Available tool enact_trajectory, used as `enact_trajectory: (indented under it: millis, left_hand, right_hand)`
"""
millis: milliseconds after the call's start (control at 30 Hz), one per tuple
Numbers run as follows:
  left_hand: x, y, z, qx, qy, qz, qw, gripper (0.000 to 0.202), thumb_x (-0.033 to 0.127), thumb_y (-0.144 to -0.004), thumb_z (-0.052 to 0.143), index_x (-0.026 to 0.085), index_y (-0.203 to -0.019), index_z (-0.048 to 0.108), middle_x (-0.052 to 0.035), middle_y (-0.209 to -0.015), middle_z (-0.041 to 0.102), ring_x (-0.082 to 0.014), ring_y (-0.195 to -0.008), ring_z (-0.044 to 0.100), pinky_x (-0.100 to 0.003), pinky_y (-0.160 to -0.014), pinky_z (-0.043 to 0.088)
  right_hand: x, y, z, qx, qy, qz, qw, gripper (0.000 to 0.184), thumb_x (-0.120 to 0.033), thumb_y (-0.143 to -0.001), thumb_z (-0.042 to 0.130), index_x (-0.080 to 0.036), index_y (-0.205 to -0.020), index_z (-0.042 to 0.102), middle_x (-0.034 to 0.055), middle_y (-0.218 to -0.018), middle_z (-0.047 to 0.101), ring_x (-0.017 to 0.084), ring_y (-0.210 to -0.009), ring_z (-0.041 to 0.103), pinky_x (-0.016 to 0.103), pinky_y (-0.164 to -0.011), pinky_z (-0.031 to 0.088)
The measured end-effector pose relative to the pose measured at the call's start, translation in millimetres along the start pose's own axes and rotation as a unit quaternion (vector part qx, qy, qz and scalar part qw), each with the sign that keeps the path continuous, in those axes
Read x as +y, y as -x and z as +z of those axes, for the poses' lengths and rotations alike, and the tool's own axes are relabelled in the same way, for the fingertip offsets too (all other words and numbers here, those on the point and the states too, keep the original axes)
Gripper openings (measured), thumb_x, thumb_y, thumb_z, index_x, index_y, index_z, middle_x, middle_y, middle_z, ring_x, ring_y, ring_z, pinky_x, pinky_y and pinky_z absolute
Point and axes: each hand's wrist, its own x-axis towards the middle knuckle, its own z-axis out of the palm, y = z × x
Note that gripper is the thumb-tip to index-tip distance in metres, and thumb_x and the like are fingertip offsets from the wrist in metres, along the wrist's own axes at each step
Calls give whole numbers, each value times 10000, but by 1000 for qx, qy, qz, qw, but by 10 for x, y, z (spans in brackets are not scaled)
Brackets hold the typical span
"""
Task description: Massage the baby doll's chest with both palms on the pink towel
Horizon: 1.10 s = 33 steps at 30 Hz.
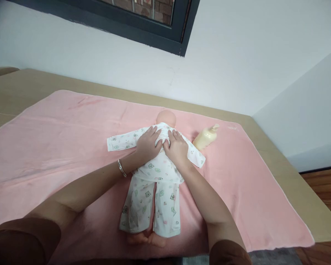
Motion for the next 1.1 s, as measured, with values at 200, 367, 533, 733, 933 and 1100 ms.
enact_trajectory:
  millis: [200, 367, 533, 733, 933, 1100]
  left_hand:
    - [-37, -32, 32, -25, 1, 19, 1000, 470, 275, -927, 440, 140, -1360, 561, -153, -1462, 529, -318, -1408, 434, -530, -1176, 334]
    - [8, 40, 32, 8, -5, 16, 1000, 408, 266, -947, 429, 114, -1267, 631, -169, -1368, 609, -297, -1346, 518, -466, -1134, 424]
    - [-3, 11, 22, -13, 0, 23, 1000, 454, 256, -939, 430, 113, -1348, 567, -173, -1457, 529, -310, -1408, 439, -505, -1167, 370]
    - [-43, -33, 36, -25, -4, 42, 999, 497, 288, -933, 451, 106, -1390, 521, -188, -1487, 490, -337, -1428, 400, -542, -1180, 318]
    - [-18, 11, 48, 19, 1, 49, 999, 366, 229, -917, 472, 132, -1218, 656, -169, -1351, 624, -302, -1330, 537, -496, -1116, 433]
    - [-17, 10, 38, 14, -5, 46, 999, 377, 235, -926, 457, 119, -1227, 652, -167, -1373, 608, -302, -1347, 515, -481, -1133, 413]
  right_hand:
    - [32, -28, 14, -12, -8, -39, 999, 512, -247, -955, 384, -129, -1437, 508, 123, -1498, 499, 286, -1425, 420, 496, -1185, 316]
    - [-13, 46, 24, 18, 15, -15, 1000, 435, -273, -973, 377, -158, -1304, 636, 114, -1346, 643, 270, -1305, 560, 429, -1092, 440]
    - [-21, 19, -6, -1, 18, -16, 1000, 490, -251, -964, 374, -115, -1402, 545, 146, -1452, 546, 291, -1381, 477, 465, -1159, 357]
    - [13, -37, -26, -43, 10, -40, 998, 534, -224, -964, 360, -107, -1478, 441, 153, -1533, 442, 320, -1451, 371, 554, -1165, 313]
    - [5, 41, 40, 40, 26, -48, 998, 421, -204, -945, 409, -100, -1284, 638, 153, -1320, 654, 276, -1281, 581, 430, -1111, 419]
    - [-9, 35, 21, 35, 19, -28, 999, 457, -215, -949, 396, -117, -1349, 594, 147, -1395, 599, 282, -1315, 549, 443, -1118, 413]
